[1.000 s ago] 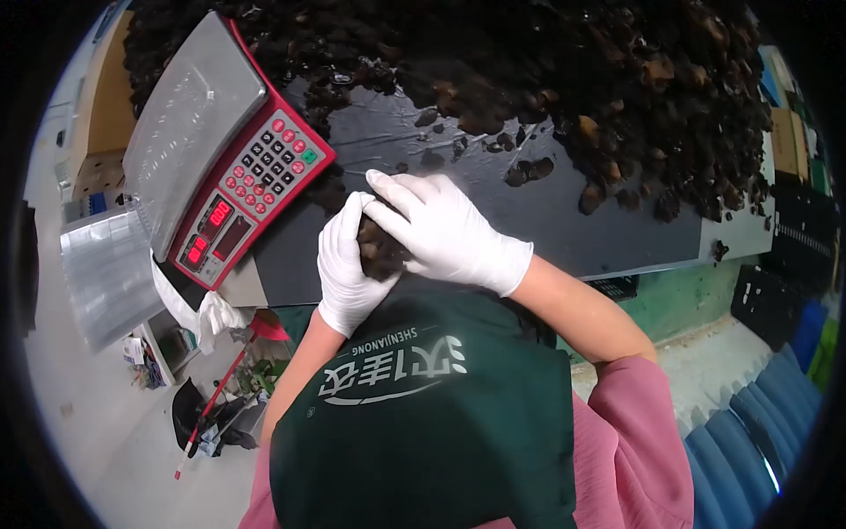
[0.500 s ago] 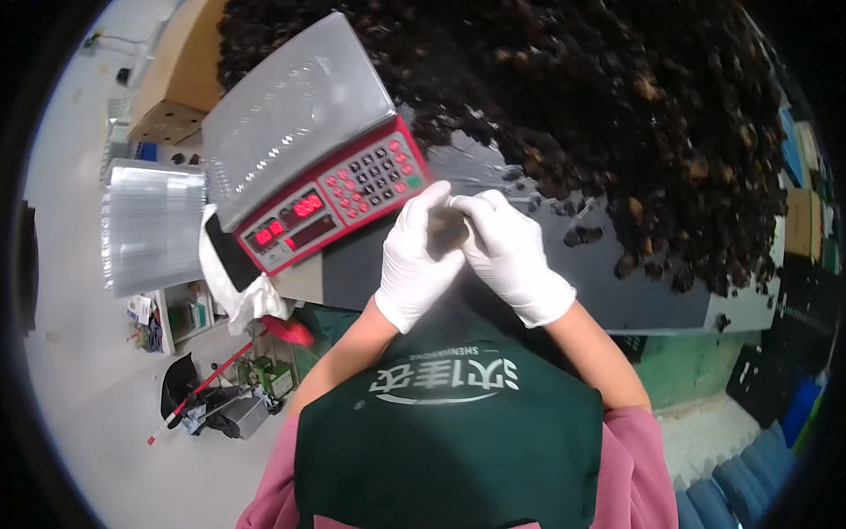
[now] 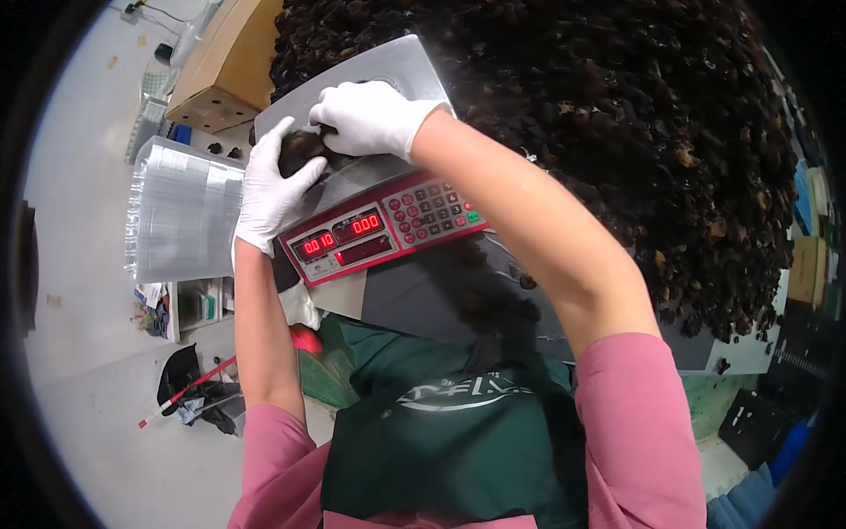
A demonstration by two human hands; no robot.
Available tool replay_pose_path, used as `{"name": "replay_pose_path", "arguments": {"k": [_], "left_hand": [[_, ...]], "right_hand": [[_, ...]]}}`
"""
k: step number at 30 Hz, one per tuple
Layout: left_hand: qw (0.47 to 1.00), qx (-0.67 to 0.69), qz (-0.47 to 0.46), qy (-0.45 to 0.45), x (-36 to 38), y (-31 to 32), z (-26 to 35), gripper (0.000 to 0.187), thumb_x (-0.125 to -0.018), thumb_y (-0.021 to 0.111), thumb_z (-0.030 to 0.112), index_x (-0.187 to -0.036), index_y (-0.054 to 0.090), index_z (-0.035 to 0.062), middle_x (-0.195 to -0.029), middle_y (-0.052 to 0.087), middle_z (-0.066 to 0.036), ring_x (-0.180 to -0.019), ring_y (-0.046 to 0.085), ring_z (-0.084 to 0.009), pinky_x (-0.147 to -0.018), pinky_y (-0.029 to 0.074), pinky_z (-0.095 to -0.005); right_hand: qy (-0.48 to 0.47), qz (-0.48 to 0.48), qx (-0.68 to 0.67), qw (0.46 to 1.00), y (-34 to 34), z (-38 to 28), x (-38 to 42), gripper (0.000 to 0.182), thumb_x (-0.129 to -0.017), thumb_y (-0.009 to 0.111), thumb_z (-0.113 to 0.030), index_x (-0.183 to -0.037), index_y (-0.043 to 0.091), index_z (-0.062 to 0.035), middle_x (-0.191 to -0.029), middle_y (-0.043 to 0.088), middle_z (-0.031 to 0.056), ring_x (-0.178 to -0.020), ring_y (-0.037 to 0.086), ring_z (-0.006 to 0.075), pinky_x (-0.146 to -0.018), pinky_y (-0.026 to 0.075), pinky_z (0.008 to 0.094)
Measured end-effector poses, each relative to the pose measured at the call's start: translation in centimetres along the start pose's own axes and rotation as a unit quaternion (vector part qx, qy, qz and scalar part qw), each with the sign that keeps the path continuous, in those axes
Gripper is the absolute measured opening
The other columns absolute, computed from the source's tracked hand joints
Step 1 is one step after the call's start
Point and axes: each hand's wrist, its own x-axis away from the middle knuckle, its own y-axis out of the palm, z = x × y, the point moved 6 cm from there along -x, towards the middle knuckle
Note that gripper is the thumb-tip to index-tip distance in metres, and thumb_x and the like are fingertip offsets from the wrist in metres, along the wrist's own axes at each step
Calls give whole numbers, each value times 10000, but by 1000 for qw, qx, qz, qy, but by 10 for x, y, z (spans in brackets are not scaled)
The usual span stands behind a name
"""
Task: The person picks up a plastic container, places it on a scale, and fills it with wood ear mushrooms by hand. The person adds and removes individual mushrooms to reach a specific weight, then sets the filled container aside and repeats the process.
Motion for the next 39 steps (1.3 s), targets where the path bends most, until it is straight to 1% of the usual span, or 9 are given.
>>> {"name": "replay_pose_path", "arguments": {"k": [5,8,12,18,24,28,32,35,39], "left_hand": [[992,119,23,-22,15,-4,-12,843,-789,916,279,-1492,516,39,-1429,582,-178,-1329,556,-286,-1147,423,-408],[976,201,70,-47,18,-16,-9,809,-819,897,230,-1503,508,39,-1463,568,-163,-1339,548,-266,-1158,403,-393],[959,200,184,-83,58,-55,20,508,-914,786,69,-1391,621,21,-1371,653,-117,-1283,591,-216,-1153,408,-376],[978,200,-59,-3,170,38,94,462,-843,791,38,-1294,689,31,-1290,695,-147,-1220,648,-279,-1077,486,-387],[961,122,-236,75,206,114,164,899,-769,875,221,-1535,449,23,-1503,505,-217,-1257,601,-386,-1059,511,-415],[958,129,-250,60,194,133,189,817,-775,852,232,-1488,486,77,-1428,529,-184,-1192,616,-373,-944,561,-424],[955,192,-209,89,193,143,192,435,-836,754,129,-1248,626,79,-1192,619,-123,-1011,688,-322,-804,581,-413],[938,300,-174,-24,195,145,181,373,-835,707,23,-1200,642,63,-1091,643,-124,-917,695,-286,-785,567,-350],[958,284,-43,-4,149,84,167,377,-795,751,-2,-1158,676,62,-1128,662,-124,-946,677,-255,-780,563,-320]], "right_hand": [[6,-53,-44,998,-28,9,6,470,-862,764,-300,-1291,703,-119,-1188,708,158,-1109,690,336,-955,554,412],[-20,49,-85,995,-66,15,19,404,-905,734,-281,-1253,717,-78,-1184,719,164,-1058,706,333,-949,556,401],[170,55,-176,968,-114,21,92,449,-943,721,-220,-1375,644,-122,-1327,636,198,-1120,659,338,-970,540,428],[344,95,-196,913,-76,11,312,256,-940,686,-85,-1179,724,0,-1158,748,90,-958,694,111,-831,559,275],[507,19,-220,833,-19,-77,403,544,-842,749,-93,-1362,592,-63,-1115,673,119,-804,679,217,-768,569,326],[448,-1,-39,893,-3,-90,381,761,-814,814,-175,-1491,467,-158,-1209,607,128,-901,695,299,-795,583,393],[356,24,-78,931,35,-85,363,512,-862,730,-146,-1344,562,-108,-1077,614,119,-899,679,348,-750,570,423],[328,59,-141,932,29,-82,342,366,-860,683,-97,-1220,615,-89,-1008,608,152,-850,684,356,-707,567,439],[226,141,-166,950,-13,-74,272,392,-845,718,-68,-1227,632,-90,-1010,627,136,-856,697,350,-728,585,424]]}}
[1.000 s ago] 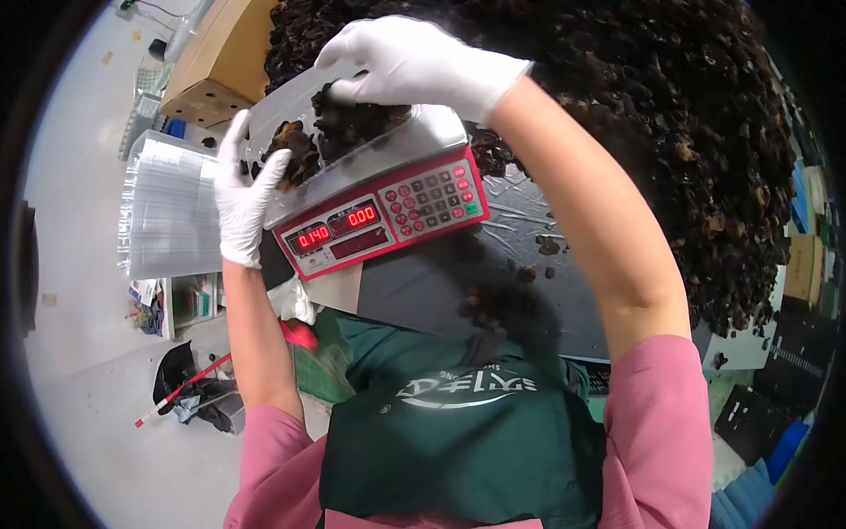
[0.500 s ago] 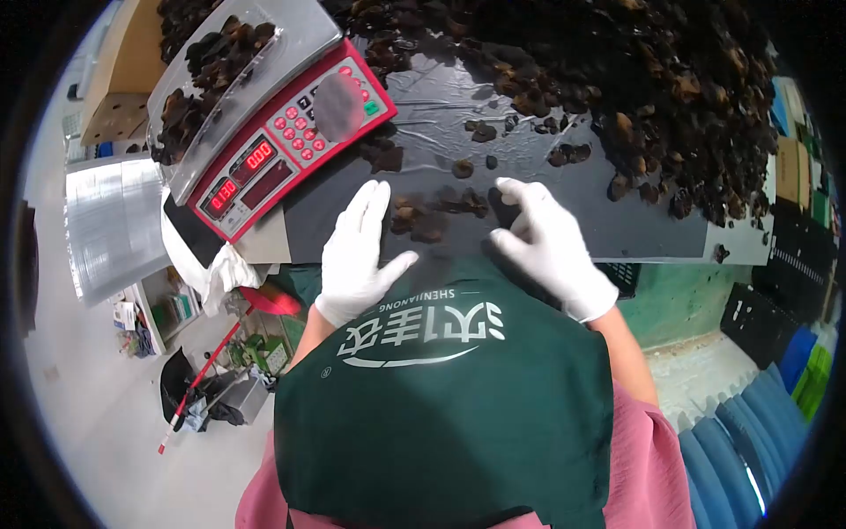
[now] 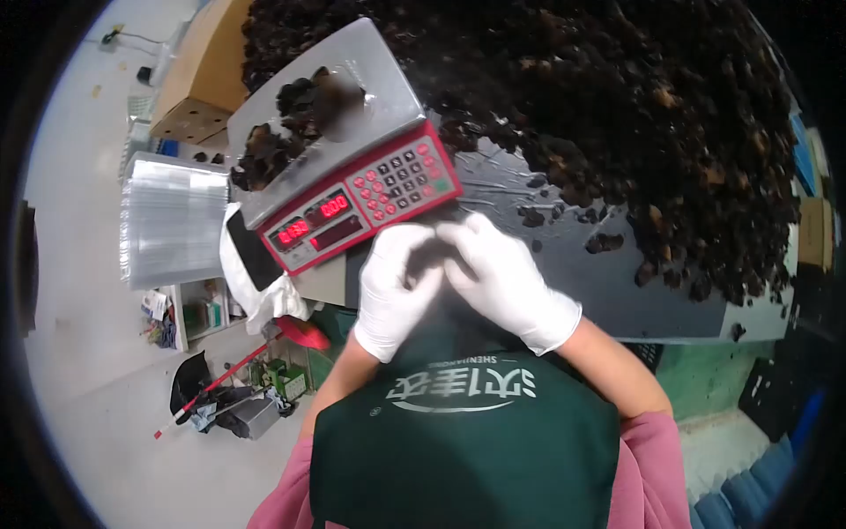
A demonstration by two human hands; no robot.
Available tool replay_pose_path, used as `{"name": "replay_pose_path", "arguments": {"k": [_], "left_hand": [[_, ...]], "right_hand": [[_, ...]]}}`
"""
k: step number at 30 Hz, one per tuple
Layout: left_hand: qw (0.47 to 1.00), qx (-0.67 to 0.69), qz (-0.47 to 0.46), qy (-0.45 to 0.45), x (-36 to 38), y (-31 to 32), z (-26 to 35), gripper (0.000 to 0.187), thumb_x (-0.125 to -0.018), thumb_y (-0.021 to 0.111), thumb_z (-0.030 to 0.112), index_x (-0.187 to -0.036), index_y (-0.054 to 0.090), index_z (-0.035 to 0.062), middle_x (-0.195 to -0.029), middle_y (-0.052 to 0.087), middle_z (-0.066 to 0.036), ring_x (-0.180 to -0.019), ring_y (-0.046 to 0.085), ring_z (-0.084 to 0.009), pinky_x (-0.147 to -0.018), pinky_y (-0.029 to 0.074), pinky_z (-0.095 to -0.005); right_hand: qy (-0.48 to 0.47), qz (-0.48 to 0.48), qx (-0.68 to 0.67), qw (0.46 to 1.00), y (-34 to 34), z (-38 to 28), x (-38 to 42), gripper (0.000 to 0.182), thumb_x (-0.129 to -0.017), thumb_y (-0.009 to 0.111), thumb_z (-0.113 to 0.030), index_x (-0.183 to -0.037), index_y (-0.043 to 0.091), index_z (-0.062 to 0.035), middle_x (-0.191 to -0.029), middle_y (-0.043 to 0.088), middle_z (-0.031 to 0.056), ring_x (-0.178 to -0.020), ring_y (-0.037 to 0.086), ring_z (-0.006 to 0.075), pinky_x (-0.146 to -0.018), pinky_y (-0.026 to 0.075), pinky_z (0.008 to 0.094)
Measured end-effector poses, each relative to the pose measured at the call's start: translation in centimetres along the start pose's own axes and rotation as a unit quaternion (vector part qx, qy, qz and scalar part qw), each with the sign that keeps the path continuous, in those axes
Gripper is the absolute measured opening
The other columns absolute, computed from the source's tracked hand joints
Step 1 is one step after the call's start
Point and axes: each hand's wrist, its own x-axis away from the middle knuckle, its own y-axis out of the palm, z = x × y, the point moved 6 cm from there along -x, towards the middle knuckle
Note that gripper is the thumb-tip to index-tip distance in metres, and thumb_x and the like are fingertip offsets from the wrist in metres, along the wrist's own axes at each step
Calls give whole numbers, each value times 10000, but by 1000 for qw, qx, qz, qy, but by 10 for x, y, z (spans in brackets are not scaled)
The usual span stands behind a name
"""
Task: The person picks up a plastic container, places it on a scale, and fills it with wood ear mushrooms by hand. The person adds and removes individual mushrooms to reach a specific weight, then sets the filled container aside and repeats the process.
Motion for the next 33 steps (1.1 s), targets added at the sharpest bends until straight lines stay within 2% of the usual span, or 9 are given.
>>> {"name": "replay_pose_path", "arguments": {"k": [6,11,13,17,19,21,22,25,33], "left_hand": [[968,-158,151,126,-108,-122,17,364,-820,709,-57,-1168,682,49,-1115,662,-98,-984,661,-221,-882,544,-325],[933,-352,36,72,-160,-153,-51,439,-855,768,281,-1225,645,77,-1189,643,-145,-1093,656,-326,-927,541,-417],[922,-361,-17,137,-164,-154,-65,517,-858,764,325,-1291,618,84,-1250,626,-163,-1156,625,-349,-989,514,-428],[948,-286,81,112,-138,-177,-33,547,-868,822,230,-1360,631,87,-1330,631,-149,-1206,626,-301,-1018,503,-388],[968,-199,147,43,-110,-185,-20,483,-875,818,138,-1326,659,69,-1288,664,-117,-1116,650,-232,-977,514,-345],[970,-135,195,-47,-73,-172,-19,379,-880,798,63,-1250,714,74,-1113,731,-69,-822,636,-119,-765,533,-279],[976,-89,196,-14,-57,-152,-25,355,-870,791,37,-1216,736,93,-1053,732,-43,-743,593,-81,-690,498,-246],[992,-42,52,-110,-18,-81,-23,305,-897,767,18,-1198,734,55,-1156,685,-5,-855,583,-54,-768,494,-221],[973,82,-56,-210,45,9,-47,290,-891,739,-20,-1178,727,25,-1096,717,-62,-817,652,-81,-720,531,-232]], "right_hand": [[-190,105,78,973,-3,-72,-163,239,-860,705,-126,-1094,686,-81,-1003,666,124,-865,711,339,-717,587,436],[-185,-1,183,966,46,-40,-242,214,-853,687,-156,-1044,742,-77,-966,723,160,-920,726,359,-807,587,468],[-254,11,206,945,36,-47,-228,259,-847,703,-173,-1085,755,-85,-930,736,151,-895,731,361,-811,583,465],[-192,116,144,964,-30,-41,-153,161,-870,719,-202,-970,731,-76,-922,721,127,-804,721,336,-755,575,440],[-49,101,22,993,-41,2,-97,180,-878,725,-222,-993,714,-83,-911,701,111,-777,700,312,-734,562,434],[70,46,103,991,-22,35,-34,266,-893,741,-199,-1124,697,-74,-919,685,96,-763,689,263,-701,563,382],[67,20,139,988,-10,30,-15,282,-886,752,-230,-1119,696,-81,-901,671,87,-755,678,265,-701,554,379],[68,0,287,956,27,33,7,307,-867,773,-310,-1087,702,-109,-848,619,57,-742,640,251,-690,509,369],[-1,75,193,978,11,33,35,155,-809,774,-134,-940,694,-150,-779,567,10,-658,590,204,-618,450,343]]}}
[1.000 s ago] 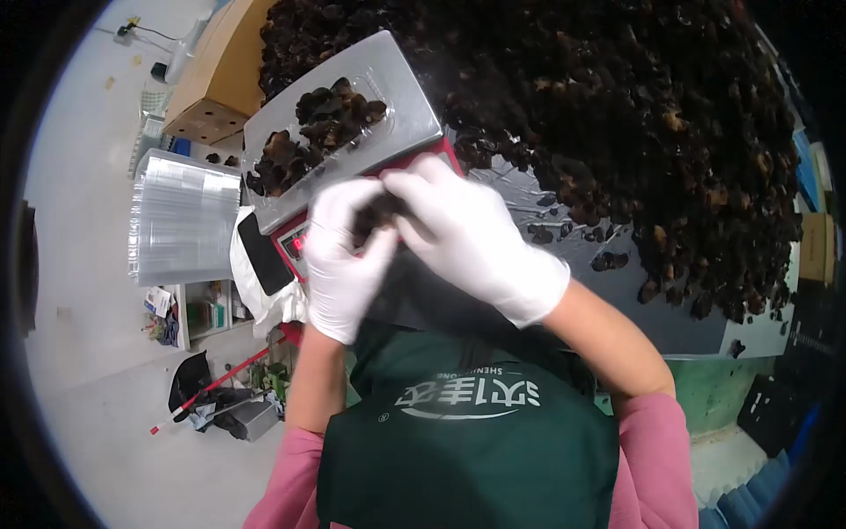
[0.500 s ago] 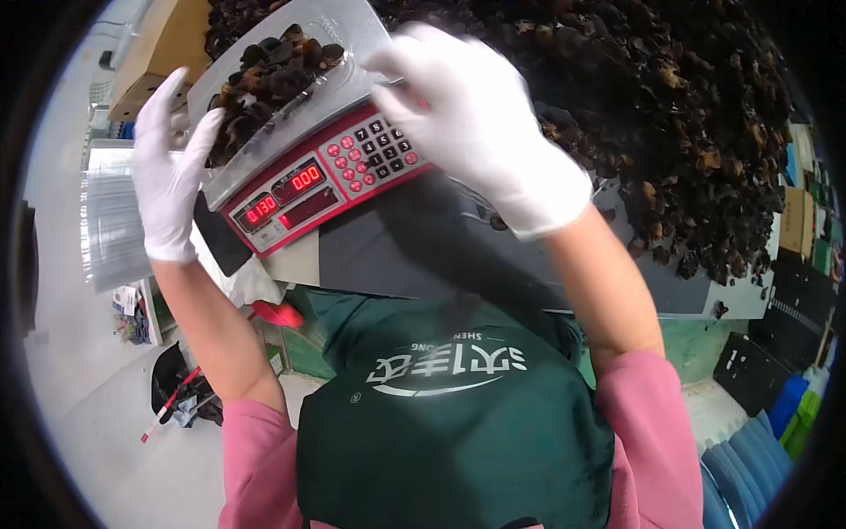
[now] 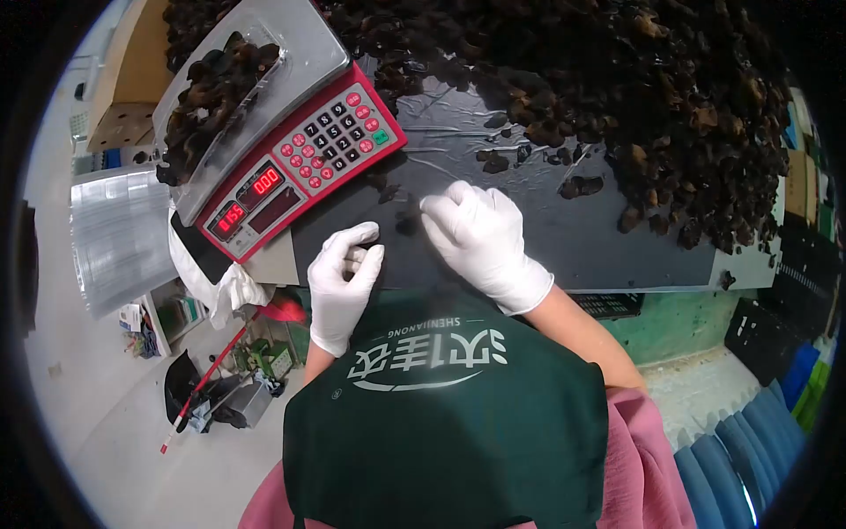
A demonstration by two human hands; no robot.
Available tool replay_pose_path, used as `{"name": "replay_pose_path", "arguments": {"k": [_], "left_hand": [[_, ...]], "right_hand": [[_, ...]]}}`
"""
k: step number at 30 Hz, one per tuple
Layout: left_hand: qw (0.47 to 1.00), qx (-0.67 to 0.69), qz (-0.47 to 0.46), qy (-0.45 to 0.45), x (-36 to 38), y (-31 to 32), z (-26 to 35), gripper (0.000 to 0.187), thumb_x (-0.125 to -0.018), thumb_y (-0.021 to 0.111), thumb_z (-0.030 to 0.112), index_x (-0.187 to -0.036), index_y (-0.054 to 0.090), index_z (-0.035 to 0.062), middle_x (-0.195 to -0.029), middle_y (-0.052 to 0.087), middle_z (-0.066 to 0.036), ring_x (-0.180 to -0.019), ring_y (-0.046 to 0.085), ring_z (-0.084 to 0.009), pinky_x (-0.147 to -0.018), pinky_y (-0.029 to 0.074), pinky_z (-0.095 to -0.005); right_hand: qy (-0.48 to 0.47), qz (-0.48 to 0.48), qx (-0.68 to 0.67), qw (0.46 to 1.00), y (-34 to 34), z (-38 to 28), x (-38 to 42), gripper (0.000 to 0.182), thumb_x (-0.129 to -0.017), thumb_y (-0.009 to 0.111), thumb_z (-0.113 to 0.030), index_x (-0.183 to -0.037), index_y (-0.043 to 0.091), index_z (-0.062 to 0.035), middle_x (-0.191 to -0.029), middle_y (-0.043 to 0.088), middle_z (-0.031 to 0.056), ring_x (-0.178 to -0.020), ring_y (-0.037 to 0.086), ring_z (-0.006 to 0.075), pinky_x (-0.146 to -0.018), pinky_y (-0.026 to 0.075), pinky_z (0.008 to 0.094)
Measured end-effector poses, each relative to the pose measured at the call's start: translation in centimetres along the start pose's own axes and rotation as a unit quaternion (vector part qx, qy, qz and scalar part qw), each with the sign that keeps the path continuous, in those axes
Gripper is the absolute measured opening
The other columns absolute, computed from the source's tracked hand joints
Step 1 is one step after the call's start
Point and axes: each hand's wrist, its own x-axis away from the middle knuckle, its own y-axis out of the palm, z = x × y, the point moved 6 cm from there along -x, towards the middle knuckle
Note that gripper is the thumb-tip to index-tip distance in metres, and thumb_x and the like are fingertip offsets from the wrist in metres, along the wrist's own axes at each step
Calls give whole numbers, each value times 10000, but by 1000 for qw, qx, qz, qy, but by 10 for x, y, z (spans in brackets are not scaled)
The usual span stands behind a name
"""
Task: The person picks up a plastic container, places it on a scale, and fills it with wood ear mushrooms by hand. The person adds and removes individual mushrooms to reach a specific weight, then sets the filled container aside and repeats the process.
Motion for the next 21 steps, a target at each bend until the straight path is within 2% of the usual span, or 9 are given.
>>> {"name": "replay_pose_path", "arguments": {"k": [2,4,5,6,11,15,16,19,21], "left_hand": [[987,122,-46,-90,1,12,-10,352,-1000,655,108,-1329,624,-15,-1152,718,-107,-873,685,-120,-725,551,-249],[930,304,-71,-192,-2,27,-4,419,-1057,592,201,-1404,554,-32,-1151,720,-118,-897,695,-141,-727,558,-262],[923,314,-102,-196,-3,33,-1,482,-1101,499,298,-1453,491,-30,-1118,730,-118,-873,692,-160,-708,549,-262],[916,312,-131,-214,-4,37,1,439,-1095,515,295,-1399,551,-19,-1074,735,-111,-820,671,-141,-665,516,-243],[913,284,-142,-258,-1,48,-11,252,-1054,595,205,-1198,688,22,-892,691,-29,-650,582,-52,-555,418,-191],[913,275,-141,-266,-2,52,-6,229,-1048,602,188,-1177,697,24,-863,684,-15,-622,560,-32,-533,395,-182],[913,278,-145,-261,-4,54,-4,229,-1049,600,187,-1178,696,24,-863,683,-15,-621,560,-32,-532,396,-183],[920,255,-159,-252,-6,60,4,250,-1055,601,201,-1193,690,12,-870,686,-28,-637,572,-38,-545,415,-190],[924,239,-172,-243,-8,63,9,276,-1063,591,222,-1207,685,6,-884,694,-40,-647,582,-47,-549,426,-196]], "right_hand": [[13,-16,-30,999,-3,-6,6,159,-801,781,-154,-944,713,-170,-785,585,0,-649,593,188,-608,457,334],[-23,-39,-63,997,-5,-19,10,166,-802,777,-176,-959,721,-180,-786,588,-4,-644,596,188,-605,469,336],[-36,-59,-83,994,-6,-25,13,176,-806,772,-200,-977,729,-186,-795,601,-12,-644,602,186,-607,478,341],[-55,-49,-57,996,-10,-27,17,168,-825,760,-217,-989,733,-191,-782,602,-15,-642,605,183,-604,476,339],[93,-3,-26,995,-49,29,42,197,-827,776,-51,-1008,733,-117,-814,679,27,-686,654,225,-624,492,357],[132,31,9,991,-50,56,55,205,-824,781,-98,-1007,706,-150,-775,628,20,-637,634,214,-595,503,333],[104,20,9,994,-50,47,44,242,-846,777,-164,-1070,691,-132,-782,639,31,-653,645,230,-614,509,356],[164,-71,61,982,-28,43,27,322,-893,742,-262,-1167,656,-117,-825,678,70,-700,672,263,-642,505,389],[148,-25,18,989,-22,45,30,196,-887,734,-216,-1057,698,-123,-832,697,67,-687,679,273,-645,526,399]]}}
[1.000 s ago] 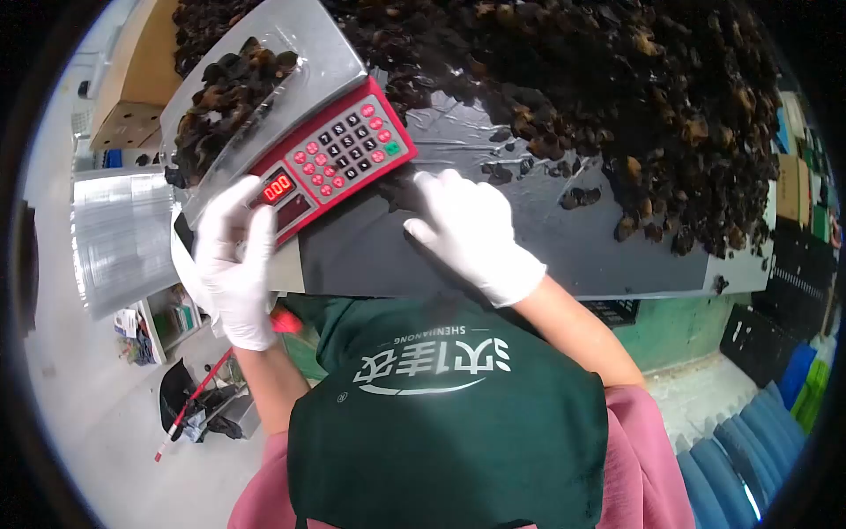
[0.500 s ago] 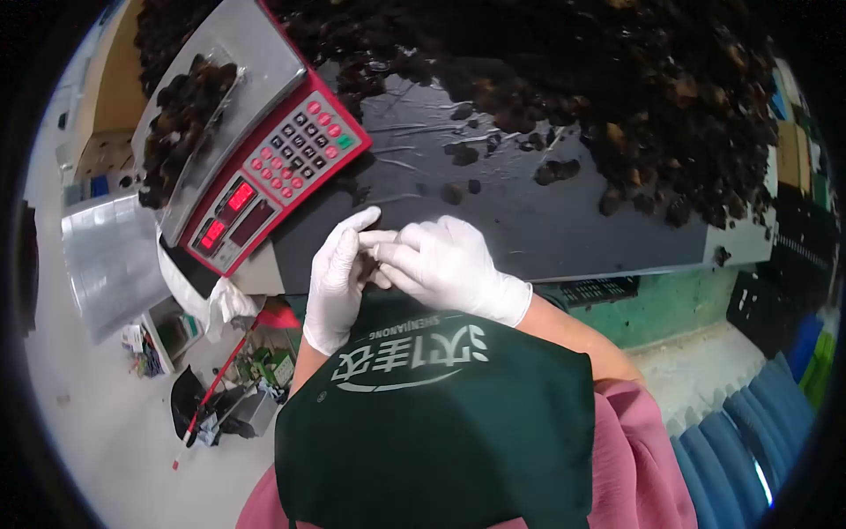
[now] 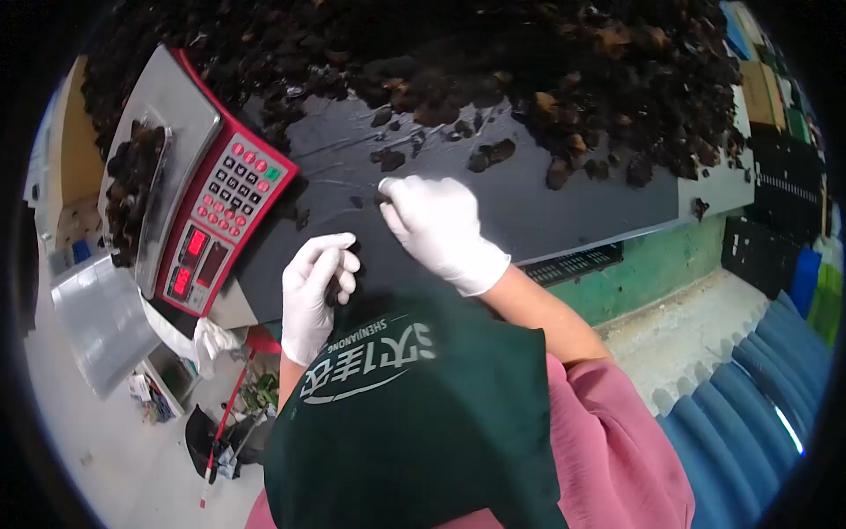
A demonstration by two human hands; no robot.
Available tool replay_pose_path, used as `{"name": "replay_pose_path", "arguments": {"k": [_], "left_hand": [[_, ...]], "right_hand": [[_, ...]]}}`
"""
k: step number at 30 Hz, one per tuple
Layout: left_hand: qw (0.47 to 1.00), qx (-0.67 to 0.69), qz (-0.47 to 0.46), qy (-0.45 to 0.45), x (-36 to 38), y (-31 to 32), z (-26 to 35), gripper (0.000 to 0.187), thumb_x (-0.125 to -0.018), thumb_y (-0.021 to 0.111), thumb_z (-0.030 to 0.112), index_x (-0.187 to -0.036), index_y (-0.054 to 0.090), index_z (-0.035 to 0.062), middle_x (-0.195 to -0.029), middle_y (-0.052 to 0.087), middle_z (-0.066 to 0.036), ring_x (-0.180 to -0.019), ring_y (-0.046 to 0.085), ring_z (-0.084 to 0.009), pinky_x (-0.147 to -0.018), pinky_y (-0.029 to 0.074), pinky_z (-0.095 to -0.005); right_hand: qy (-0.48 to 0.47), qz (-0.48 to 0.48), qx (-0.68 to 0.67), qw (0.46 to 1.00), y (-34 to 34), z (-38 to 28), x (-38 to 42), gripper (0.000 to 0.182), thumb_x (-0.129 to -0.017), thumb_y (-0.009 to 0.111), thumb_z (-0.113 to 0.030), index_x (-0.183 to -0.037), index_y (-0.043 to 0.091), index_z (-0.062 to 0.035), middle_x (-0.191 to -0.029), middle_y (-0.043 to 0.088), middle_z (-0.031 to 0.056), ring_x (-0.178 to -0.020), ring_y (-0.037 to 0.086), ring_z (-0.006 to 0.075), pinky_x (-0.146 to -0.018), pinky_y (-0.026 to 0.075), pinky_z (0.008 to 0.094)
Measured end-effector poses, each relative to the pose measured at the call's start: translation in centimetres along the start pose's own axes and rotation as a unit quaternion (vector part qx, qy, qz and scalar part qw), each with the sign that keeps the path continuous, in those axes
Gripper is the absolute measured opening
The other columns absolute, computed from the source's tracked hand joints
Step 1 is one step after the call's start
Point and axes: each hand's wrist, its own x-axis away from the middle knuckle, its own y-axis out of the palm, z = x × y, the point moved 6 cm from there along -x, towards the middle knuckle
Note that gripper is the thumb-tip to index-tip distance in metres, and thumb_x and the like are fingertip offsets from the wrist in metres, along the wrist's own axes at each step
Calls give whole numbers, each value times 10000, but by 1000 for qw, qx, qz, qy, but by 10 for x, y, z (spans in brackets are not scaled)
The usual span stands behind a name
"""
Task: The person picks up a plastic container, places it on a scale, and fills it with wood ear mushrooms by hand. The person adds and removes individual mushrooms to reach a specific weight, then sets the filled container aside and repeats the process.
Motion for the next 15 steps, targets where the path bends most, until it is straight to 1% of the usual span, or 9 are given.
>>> {"name": "replay_pose_path", "arguments": {"k": [2,3,5,6,9,11,13,14,15], "left_hand": [[1000,1,-19,5,0,3,3,286,-1073,568,215,-1248,678,18,-955,718,-42,-684,593,-60,-598,471,-209],[999,20,-30,10,-2,7,2,351,-1105,500,269,-1277,659,7,-1010,736,-72,-723,619,-77,-615,485,-215],[994,102,-20,-21,-7,16,-8,439,-1124,437,340,-1294,641,-9,-1039,739,-101,-772,639,-104,-676,508,-244],[978,196,-13,-72,-5,27,-6,508,-1125,403,399,-1245,658,-23,-1017,732,-118,-793,647,-136,-719,508,-278],[986,111,-104,-65,-11,23,-11,492,-1089,507,444,-1157,687,-9,-977,721,-126,-831,696,-176,-776,547,-295],[991,80,-97,-46,-15,28,-8,431,-1081,541,378,-1093,701,-22,-908,717,-108,-746,670,-145,-681,529,-271],[989,81,-103,-67,-17,35,-4,426,-1082,539,371,-1092,701,-23,-929,721,-100,-759,669,-140,-675,528,-268],[989,68,-111,-65,-17,40,-1,430,-1083,536,374,-1106,699,-24,-938,722,-98,-770,672,-140,-678,530,-270],[990,57,-117,-60,-18,45,3,435,-1084,533,378,-1119,697,-24,-946,723,-96,-780,674,-140,-681,532,-272]], "right_hand": [[24,17,-89,996,-7,-4,3,80,-882,723,-181,-947,722,-135,-844,714,57,-673,688,273,-648,544,407],[-7,42,-97,994,-12,-11,6,122,-869,736,-190,-983,729,-145,-828,703,53,-671,683,264,-638,540,399],[-32,-113,-157,981,-13,-30,5,204,-857,743,-182,-1057,721,-150,-787,675,44,-660,673,254,-619,535,380],[-85,-57,-80,991,-25,-33,12,289,-853,740,-163,-1139,698,-159,-747,635,42,-649,659,244,-607,527,364],[-27,84,17,996,-61,16,10,320,-857,740,-153,-1171,679,-150,-770,624,58,-648,652,250,-616,526,356],[95,127,73,985,-79,57,9,291,-858,742,-137,-1144,687,-130,-814,629,74,-651,647,258,-617,526,364],[104,87,122,983,-76,87,14,279,-867,727,-108,-1143,686,-115,-847,632,78,-658,646,274,-611,531,382],[85,97,114,985,-78,90,18,219,-878,718,-94,-1097,707,-100,-867,664,78,-682,674,258,-628,545,369],[118,89,65,987,-80,91,18,197,-880,725,-101,-1076,712,-95,-877,677,80,-691,682,251,-639,550,360]]}}
